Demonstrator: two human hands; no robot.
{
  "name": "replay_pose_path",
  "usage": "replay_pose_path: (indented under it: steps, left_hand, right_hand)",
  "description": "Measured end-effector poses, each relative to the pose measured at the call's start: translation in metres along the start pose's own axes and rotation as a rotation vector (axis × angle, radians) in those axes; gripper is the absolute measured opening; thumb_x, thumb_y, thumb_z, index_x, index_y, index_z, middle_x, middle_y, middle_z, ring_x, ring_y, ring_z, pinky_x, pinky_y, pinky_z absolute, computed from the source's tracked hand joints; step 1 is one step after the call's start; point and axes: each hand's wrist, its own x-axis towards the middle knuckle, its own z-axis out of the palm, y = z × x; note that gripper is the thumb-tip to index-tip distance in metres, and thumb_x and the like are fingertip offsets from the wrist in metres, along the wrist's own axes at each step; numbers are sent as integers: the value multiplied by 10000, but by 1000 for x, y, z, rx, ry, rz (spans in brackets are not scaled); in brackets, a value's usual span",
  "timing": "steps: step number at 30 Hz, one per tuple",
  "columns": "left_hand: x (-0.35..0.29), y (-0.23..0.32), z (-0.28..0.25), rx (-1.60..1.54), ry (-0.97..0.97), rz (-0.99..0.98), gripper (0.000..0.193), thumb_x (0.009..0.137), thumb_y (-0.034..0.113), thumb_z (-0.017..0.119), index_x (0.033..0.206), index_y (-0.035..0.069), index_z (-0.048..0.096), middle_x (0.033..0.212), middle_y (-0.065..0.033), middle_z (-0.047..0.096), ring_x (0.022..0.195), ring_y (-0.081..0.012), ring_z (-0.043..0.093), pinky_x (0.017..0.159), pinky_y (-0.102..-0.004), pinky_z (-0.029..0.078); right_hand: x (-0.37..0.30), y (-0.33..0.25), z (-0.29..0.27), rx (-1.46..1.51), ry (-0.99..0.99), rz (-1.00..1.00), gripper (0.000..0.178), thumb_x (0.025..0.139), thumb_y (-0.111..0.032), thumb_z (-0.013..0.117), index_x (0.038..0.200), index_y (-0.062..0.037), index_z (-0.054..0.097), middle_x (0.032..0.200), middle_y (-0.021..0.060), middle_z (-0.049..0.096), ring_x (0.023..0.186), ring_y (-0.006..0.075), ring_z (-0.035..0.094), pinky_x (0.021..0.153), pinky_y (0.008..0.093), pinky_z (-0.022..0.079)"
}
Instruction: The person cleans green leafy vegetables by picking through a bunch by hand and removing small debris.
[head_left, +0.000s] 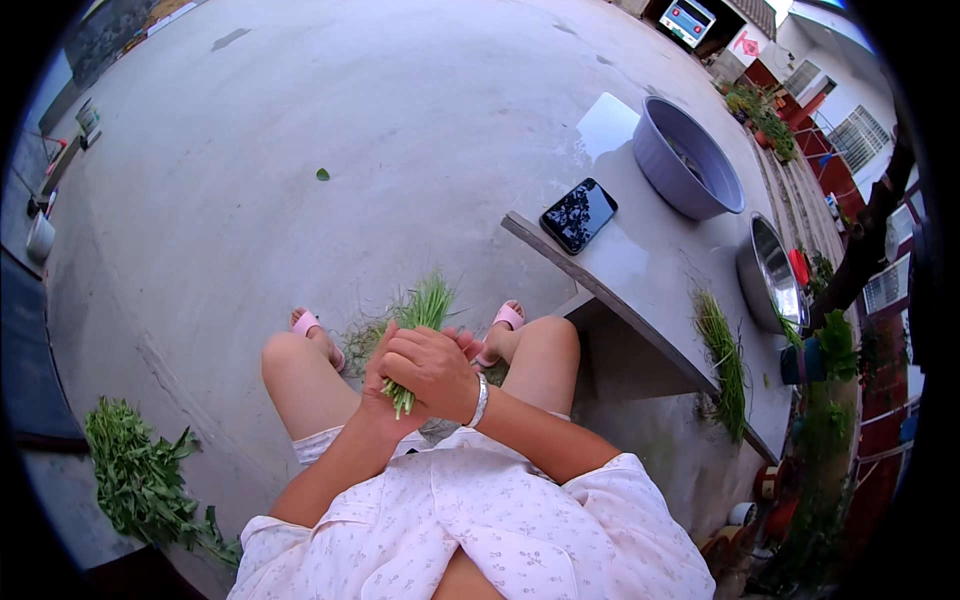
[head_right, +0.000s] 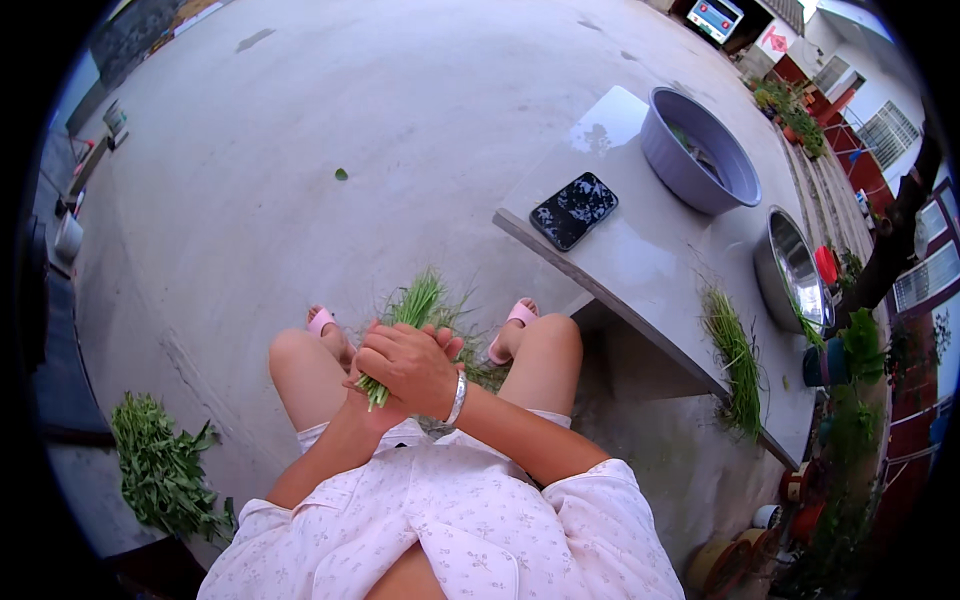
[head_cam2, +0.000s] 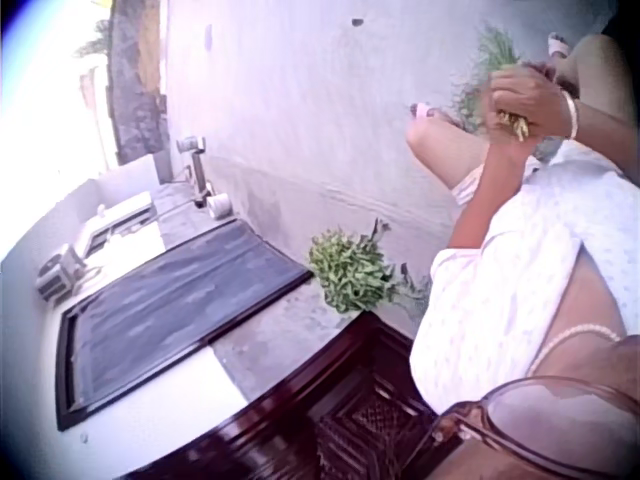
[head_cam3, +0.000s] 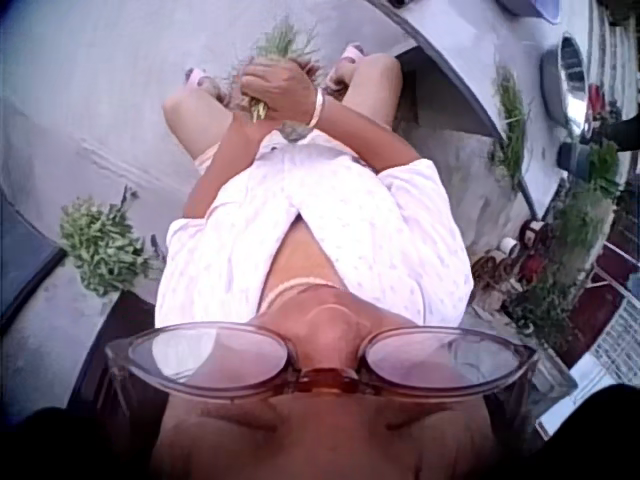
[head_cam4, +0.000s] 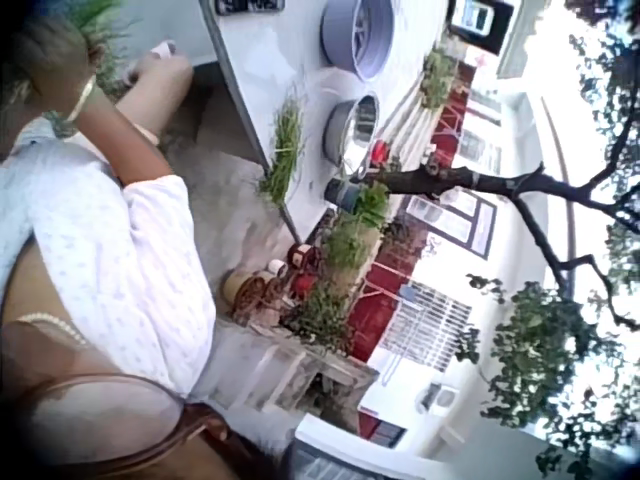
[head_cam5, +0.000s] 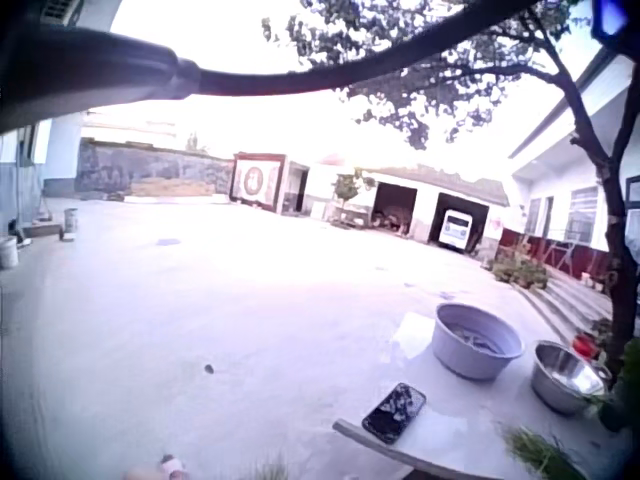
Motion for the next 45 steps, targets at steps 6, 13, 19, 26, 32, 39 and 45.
replay_pose_path:
  steps: [6, 13, 19, 26, 32, 39, 45]
  left_hand:
    - [-4, 6, 10, 72, 239, 46, 293, 1029, 271, 331, 1039, 33, 501, 1061, -101, 558, 1112, -236, 520, 951, -395, 438]
    - [-5, 21, 5, -36, 171, -12, 241, 1009, 252, 420, 949, 44, 529, 1049, -98, 598, 1081, -242, 549, 930, -383, 482]
    - [-7, 54, -24, 107, 337, 86, 162, 972, 223, 520, 934, 67, 542, 884, -67, 598, 879, -162, 597, 832, -334, 516]
    - [-16, 59, -2, 385, 416, 90, 170, 937, 184, 587, 973, 20, 563, 665, 7, 525, 444, -43, 385, 394, -206, 327]
    - [-24, 50, 14, 617, 440, 48, 117, 936, 163, 578, 947, 53, 543, 669, -19, 544, 412, -42, 356, 357, -199, 282]
    - [-32, 52, 19, 633, 548, 127, 166, 923, 214, 609, 903, 70, 528, 673, -27, 552, 410, -57, 370, 356, -219, 298]
    - [-31, 55, 18, 586, 640, 236, 153, 919, 208, 612, 896, 78, 534, 634, -15, 539, 388, -64, 355, 343, -223, 286]
  right_hand:
    - [-26, -1, 4, 42, -127, -82, 260, 650, -136, 665, 873, -66, 550, 959, 85, 564, 932, 273, 541, 853, 389, 411]
    - [-19, -5, -10, -29, -243, -36, 292, 731, -259, 694, 936, -81, 586, 1005, 86, 582, 980, 262, 566, 892, 398, 426]
    - [-14, -16, -33, -84, -398, 31, 530, 731, -424, 729, 1132, -101, 604, 1202, 73, 559, 1172, 235, 503, 1047, 420, 322]
    - [-21, 10, -32, 108, -70, 379, 273, 839, -215, 672, 1045, -41, 628, 1042, 109, 619, 972, 266, 598, 827, 348, 478]
    - [-20, 41, 9, 690, 26, 985, 251, 889, -201, 646, 1002, 22, 625, 946, 71, 648, 856, 132, 601, 722, 274, 470]
    - [-4, 40, 22, 943, 56, 1017, 190, 897, -157, 639, 938, 28, 653, 814, 25, 648, 700, 50, 546, 630, 216, 434]
    - [-3, 40, 25, 855, 93, 1019, 179, 902, -144, 632, 938, 28, 664, 803, 7, 646, 713, 48, 531, 638, 223, 432]
